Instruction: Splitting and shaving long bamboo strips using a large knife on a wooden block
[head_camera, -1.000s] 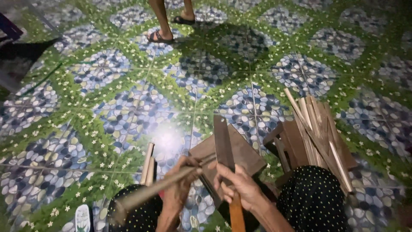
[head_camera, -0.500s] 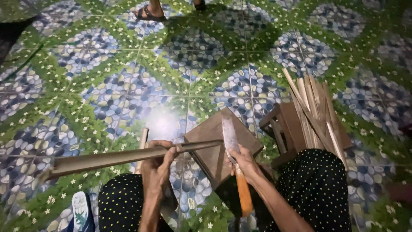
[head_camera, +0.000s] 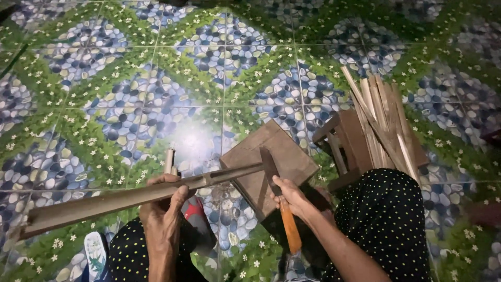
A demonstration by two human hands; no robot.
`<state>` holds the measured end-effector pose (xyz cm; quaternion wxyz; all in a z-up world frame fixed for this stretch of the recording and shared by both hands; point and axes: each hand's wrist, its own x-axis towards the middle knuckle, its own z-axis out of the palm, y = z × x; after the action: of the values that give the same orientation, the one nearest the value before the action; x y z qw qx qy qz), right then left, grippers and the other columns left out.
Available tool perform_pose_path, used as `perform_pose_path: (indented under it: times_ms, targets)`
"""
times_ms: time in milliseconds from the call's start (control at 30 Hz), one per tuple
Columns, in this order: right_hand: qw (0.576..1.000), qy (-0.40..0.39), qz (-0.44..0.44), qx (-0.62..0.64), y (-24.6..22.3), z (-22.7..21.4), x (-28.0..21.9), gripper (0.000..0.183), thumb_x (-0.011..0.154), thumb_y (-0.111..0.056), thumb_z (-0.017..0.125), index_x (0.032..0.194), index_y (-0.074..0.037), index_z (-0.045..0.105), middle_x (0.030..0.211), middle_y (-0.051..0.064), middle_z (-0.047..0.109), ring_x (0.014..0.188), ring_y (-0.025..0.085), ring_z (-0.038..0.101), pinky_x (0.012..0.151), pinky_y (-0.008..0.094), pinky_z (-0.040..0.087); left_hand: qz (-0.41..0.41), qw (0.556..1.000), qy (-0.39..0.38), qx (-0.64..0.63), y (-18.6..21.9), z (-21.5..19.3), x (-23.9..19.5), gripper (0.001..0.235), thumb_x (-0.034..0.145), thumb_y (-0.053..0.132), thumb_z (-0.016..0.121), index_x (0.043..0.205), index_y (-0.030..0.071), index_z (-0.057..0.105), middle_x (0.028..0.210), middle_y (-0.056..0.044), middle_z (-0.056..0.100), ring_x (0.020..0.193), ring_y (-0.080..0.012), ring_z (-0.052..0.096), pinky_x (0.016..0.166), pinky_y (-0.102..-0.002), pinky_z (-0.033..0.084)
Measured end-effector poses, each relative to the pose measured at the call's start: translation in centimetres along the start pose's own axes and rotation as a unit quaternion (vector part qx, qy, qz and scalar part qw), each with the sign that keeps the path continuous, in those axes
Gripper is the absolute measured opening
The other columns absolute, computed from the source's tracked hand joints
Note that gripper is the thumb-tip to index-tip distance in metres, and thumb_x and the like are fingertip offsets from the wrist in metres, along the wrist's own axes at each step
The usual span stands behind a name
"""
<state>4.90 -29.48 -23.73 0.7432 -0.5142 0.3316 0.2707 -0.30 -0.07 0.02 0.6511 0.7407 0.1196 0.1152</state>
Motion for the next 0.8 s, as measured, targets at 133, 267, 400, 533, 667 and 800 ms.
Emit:
perform_pose_path:
  times_ms: [133, 267, 400, 533, 667, 800]
  targets:
    - [0.998, -0.052, -0.009, 0.034, -0.6, 0.7, -0.5, 0.03, 0.105, -0.038, 0.059, 0.097, -0.017, 0.039, 0.062, 0.003, 0.05, 0.04, 0.008, 0.037, 0.035, 0.024, 0.031, 0.014, 1.0, -0.003, 0.025, -0.8, -0.1, 0.0, 0.02, 0.095, 0.023, 0.068, 0.109, 0.01, 0.062, 0.104, -0.006, 0.066, 0.102, -0.0203, 0.067, 0.105, -0.034, 0.052]
    - [0.995, -0.088, -0.012, 0.043, -0.5, 0.8, -0.2, 0.028, 0.105, -0.037, 0.058, 0.1, -0.017, 0.04, 0.06, 0.002, 0.045, 0.039, 0.006, 0.033, 0.034, 0.022, 0.026, 0.044, 0.999, -0.005, 0.016, -0.4, 0.2, -0.1, 0.017, 0.096, 0.021, 0.067, 0.107, 0.009, 0.061, 0.105, -0.005, 0.064, 0.107, -0.0198, 0.066, 0.106, -0.033, 0.052]
    - [0.996, -0.069, -0.033, 0.05, 0.0, 1.5, -1.1, 0.032, 0.105, -0.037, 0.06, 0.09, -0.018, 0.039, 0.06, 0.002, 0.047, 0.039, 0.007, 0.034, 0.034, 0.023, 0.028, 0.049, 0.999, -0.009, 0.015, -0.8, 0.2, -0.2, 0.017, 0.097, 0.02, 0.067, 0.108, 0.008, 0.06, 0.104, -0.006, 0.062, 0.096, -0.0189, 0.065, 0.1, -0.032, 0.054]
    - [0.996, -0.087, -0.005, 0.025, -1.7, 3.9, -4.9, 0.027, 0.105, -0.036, 0.061, 0.101, -0.016, 0.043, 0.057, 0.001, 0.049, 0.036, 0.007, 0.034, 0.031, 0.023, 0.028, 0.087, 0.995, -0.016, 0.046, -1.3, 0.1, -0.1, 0.02, 0.098, 0.024, 0.067, 0.11, 0.01, 0.061, 0.108, -0.004, 0.064, 0.096, -0.0188, 0.065, 0.094, -0.032, 0.052]
    - [0.996, -0.074, -0.042, 0.034, -0.7, 2.7, -3.4, 0.03, 0.105, -0.037, 0.061, 0.093, -0.017, 0.042, 0.059, 0.002, 0.049, 0.037, 0.005, 0.036, 0.031, 0.021, 0.029, 0.079, 0.996, -0.03, 0.029, 0.0, 0.4, -0.5, 0.023, 0.097, 0.027, 0.066, 0.109, 0.008, 0.063, 0.11, -0.006, 0.064, 0.103, -0.0212, 0.066, 0.097, -0.034, 0.054]
    - [0.997, -0.081, 0.015, 0.007, -3.2, 6.1, -9.1, 0.027, 0.107, -0.035, 0.059, 0.119, -0.012, 0.05, 0.053, -0.002, 0.05, 0.034, 0.007, 0.039, 0.028, 0.021, 0.032, 0.102, 0.994, -0.031, 0.038, -0.3, 0.6, -0.5, 0.015, 0.099, 0.021, 0.065, 0.108, 0.009, 0.064, 0.11, -0.005, 0.063, 0.1, -0.02, 0.065, 0.094, -0.033, 0.055]
